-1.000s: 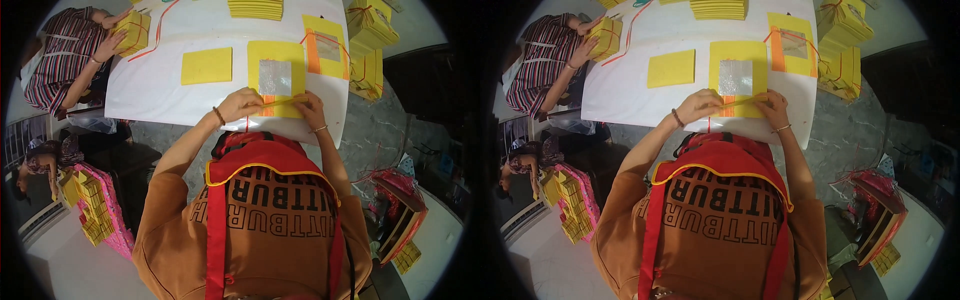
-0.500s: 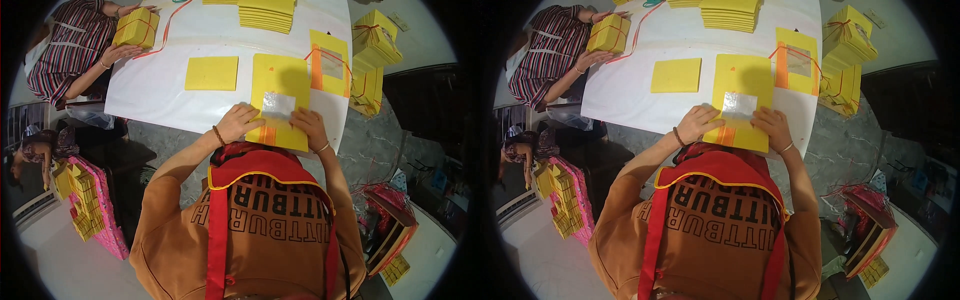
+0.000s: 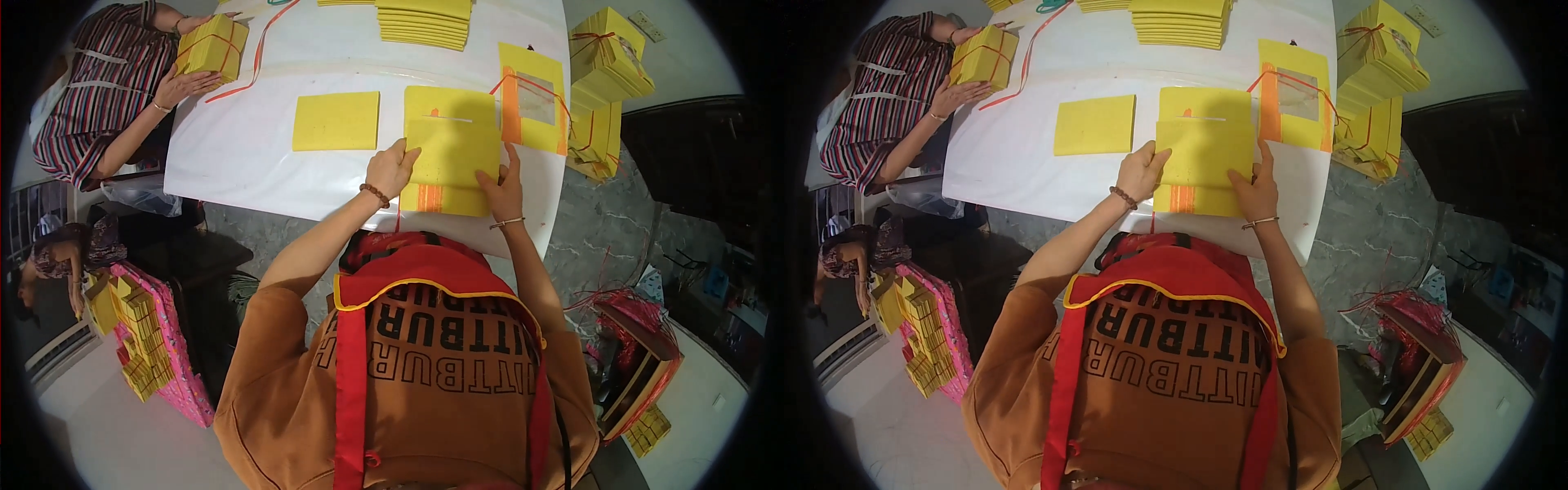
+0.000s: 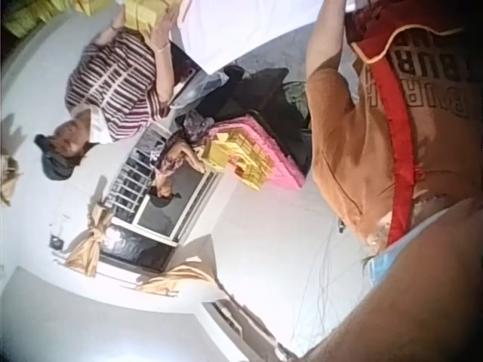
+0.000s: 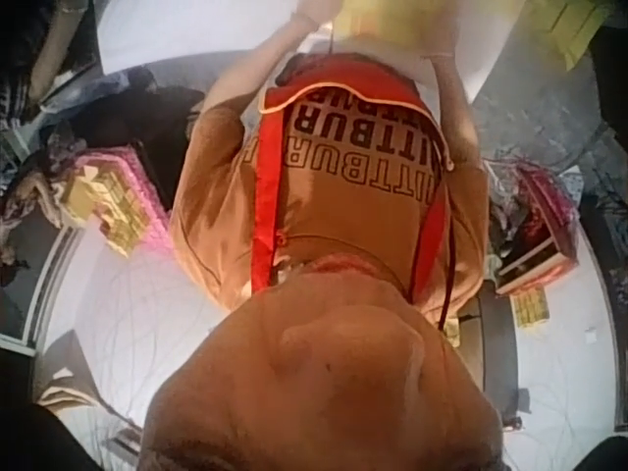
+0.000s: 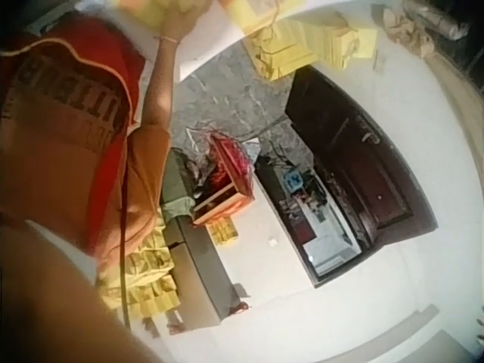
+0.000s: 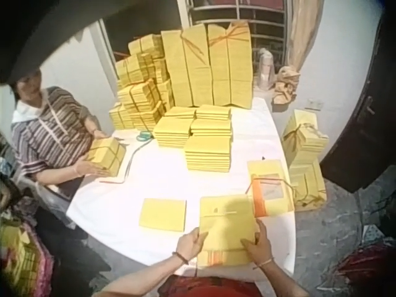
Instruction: Sorting and stacking sheets of joss paper on a table.
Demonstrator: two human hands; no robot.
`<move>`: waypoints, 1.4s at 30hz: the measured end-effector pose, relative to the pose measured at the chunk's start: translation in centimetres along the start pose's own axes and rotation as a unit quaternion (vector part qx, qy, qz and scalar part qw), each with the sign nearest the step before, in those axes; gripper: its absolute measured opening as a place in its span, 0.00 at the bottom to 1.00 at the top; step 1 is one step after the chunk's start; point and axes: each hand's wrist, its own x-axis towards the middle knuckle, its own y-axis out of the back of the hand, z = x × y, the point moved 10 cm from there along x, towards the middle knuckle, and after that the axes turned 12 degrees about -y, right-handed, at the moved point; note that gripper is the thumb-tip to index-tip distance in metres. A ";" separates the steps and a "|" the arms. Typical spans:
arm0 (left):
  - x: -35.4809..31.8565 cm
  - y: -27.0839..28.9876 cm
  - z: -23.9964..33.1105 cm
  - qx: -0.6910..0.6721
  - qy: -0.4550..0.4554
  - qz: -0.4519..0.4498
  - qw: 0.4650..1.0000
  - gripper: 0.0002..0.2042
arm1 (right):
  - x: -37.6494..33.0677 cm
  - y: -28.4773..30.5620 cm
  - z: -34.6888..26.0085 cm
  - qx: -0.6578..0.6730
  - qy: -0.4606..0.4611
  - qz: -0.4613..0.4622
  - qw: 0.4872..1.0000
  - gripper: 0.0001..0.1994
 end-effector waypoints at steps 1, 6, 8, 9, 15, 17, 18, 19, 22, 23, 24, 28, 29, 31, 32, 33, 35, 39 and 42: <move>0.0 -0.3 -0.5 -0.012 0.026 -0.006 1.000 0.16 | 0.1 -0.1 0.0 0.000 0.000 0.001 1.000 0.24; 0.5 -0.5 -0.5 0.003 0.043 -0.005 0.999 0.16 | -0.4 0.6 -0.9 -0.030 0.041 0.091 0.995 0.20; 0.4 -0.1 -1.0 0.012 0.051 0.033 0.998 0.17 | -0.4 0.4 -1.0 -0.013 0.031 0.098 0.995 0.19; 0.5 -0.3 -1.3 0.012 0.051 0.032 0.998 0.17 | -0.3 0.4 -0.9 0.004 0.022 0.103 0.994 0.18; 0.9 -0.9 -2.7 -0.034 0.066 0.040 0.996 0.18 | -0.1 0.6 -0.7 -0.064 -0.004 0.149 0.987 0.18; 0.6 -1.3 -4.1 -0.094 0.101 0.042 0.990 0.18 | -0.1 0.5 -0.8 -0.069 -0.004 0.150 0.986 0.17; 0.7 -1.1 -3.3 -0.094 0.099 0.041 0.990 0.18 | 0.0 0.6 -0.7 -0.073 -0.009 0.155 0.985 0.17; 0.4 0.8 -1.3 -0.081 0.081 0.095 0.989 0.17 | 0.2 0.8 -0.4 -0.072 -0.009 0.160 0.984 0.17; 0.1 3.7 3.8 0.079 -0.023 0.164 0.983 0.16 | 0.0 0.7 -0.8 -0.076 0.010 0.173 0.982 0.17; 1.0 2.0 7.0 0.131 -0.141 0.111 0.975 0.18 | 0.0 0.7 -1.1 -0.074 0.012 0.170 0.983 0.17; 1.0 -0.1 9.8 0.180 -0.253 0.055 0.949 0.21 | -0.2 0.6 -1.4 -0.072 0.012 0.166 0.983 0.17; 1.0 -3.8 10.1 0.266 -0.313 0.005 0.912 0.24 | 0.0 0.7 -1.2 -0.069 0.019 0.156 0.985 0.17; 1.0 -4.4 9.4 0.264 -0.304 -0.007 0.915 0.25 | 0.2 0.8 -0.7 -0.058 -0.006 0.139 0.989 0.17; 1.0 -4.9 8.7 0.263 -0.294 -0.023 0.918 0.26 | -0.3 0.6 -0.6 -0.045 -0.034 0.120 0.991 0.17; 1.0 -5.1 8.4 0.262 -0.290 -0.027 0.920 0.26 | -1.4 0.7 -2.8 -0.140 0.055 0.160 0.976 0.19; 1.1 -5.0 8.2 0.262 -0.284 -0.029 0.922 0.27 | -2.6 0.4 -5.1 -0.231 0.147 0.195 0.942 0.20; 1.2 -4.7 8.2 0.272 -0.280 -0.030 0.920 0.26 | -4.7 -2.3 -7.7 -0.362 0.234 0.157 0.888 0.23; 1.2 -4.7 8.0 0.238 -0.303 -0.025 0.922 0.26 | -4.9 -6.3 -4.0 -0.475 0.259 0.022 0.841 0.31; 1.8 -3.0 7.3 0.094 -0.329 -0.018 0.939 0.27 | -4.4 -6.9 -3.7 -0.517 0.247 0.014 0.820 0.32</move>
